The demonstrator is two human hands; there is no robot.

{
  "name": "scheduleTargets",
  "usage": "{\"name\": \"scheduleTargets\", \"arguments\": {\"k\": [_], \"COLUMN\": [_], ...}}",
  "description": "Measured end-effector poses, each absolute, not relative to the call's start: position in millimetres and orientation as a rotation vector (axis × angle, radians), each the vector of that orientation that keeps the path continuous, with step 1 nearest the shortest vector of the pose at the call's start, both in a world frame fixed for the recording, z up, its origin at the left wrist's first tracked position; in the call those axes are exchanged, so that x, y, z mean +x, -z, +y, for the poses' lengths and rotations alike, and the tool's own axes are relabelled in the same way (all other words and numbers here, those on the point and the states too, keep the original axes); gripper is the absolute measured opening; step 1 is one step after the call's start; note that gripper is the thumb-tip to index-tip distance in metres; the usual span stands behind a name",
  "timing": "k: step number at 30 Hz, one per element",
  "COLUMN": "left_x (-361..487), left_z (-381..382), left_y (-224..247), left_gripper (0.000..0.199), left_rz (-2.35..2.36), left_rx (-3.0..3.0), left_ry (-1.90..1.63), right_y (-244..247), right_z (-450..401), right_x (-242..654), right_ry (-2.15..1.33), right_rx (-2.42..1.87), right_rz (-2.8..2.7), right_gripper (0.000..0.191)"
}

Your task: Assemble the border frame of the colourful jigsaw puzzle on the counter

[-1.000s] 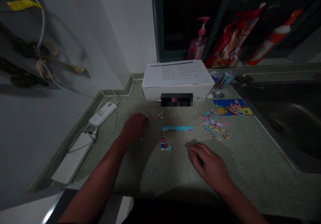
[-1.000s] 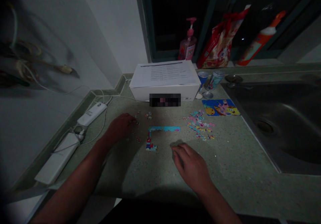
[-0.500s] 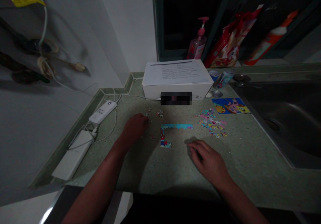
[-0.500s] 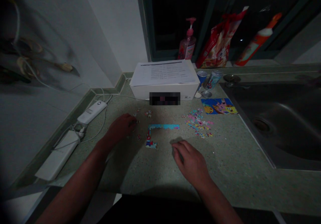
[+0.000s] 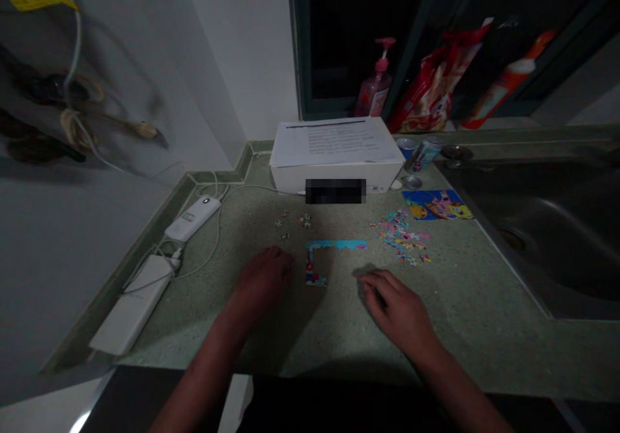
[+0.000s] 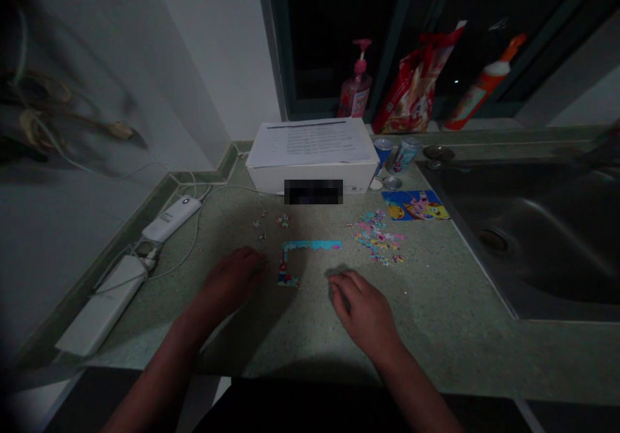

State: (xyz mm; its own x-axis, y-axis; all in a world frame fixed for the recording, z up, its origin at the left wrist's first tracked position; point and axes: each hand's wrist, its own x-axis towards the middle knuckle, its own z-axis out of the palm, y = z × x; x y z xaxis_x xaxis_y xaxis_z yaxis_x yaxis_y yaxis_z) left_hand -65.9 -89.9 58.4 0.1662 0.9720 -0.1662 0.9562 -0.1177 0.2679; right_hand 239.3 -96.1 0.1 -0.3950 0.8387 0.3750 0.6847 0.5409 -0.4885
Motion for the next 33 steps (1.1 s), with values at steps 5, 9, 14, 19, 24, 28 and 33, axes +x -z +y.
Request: {"name": "scheduleTargets", "arguments": {"k": [5, 9, 14, 19, 24, 28, 33], "left_x": [-64, -64, -65, -66, -67, -67, -67], "left_z": [-92, -94, -95, -88, -79, -76, -72], "left_y": [-51, -48, -48, -52, -57, -61, -61], "left_gripper": [0.020, 0.019, 0.022, 0.022, 0.019, 0.015, 0.017], "left_rz": [1.873, 1.869, 1.874, 1.845, 1.839, 1.872, 1.836], "left_rx": [2.066, 2.020, 2.042, 2.065, 2.075, 2.039, 2.057], "left_ry": [-0.112, -0.143, -0.171, -0.078, 0.003, 0.010, 0.033], "right_y": [-2, -2, -4, -4, -2, -2, -3], "right_z": [-97, -97, -97, -97, -98, -98, -98], "right_x": [239, 239, 238, 236, 236, 236, 235], "right_ry": [-0.334, -0.331, -0.331, -0.316, -0.291, -0.293, -0.274], "right_rx": [-1.234, -1.254, -1.261, -1.242, -1.226, -1.219, -1.149], "right_rz": [-2.144, -2.149, -2.150, -2.186, -2.250, -2.271, -2.296], "right_gripper": [0.022, 0.023, 0.024, 0.024, 0.025, 0.026, 0.026]}}
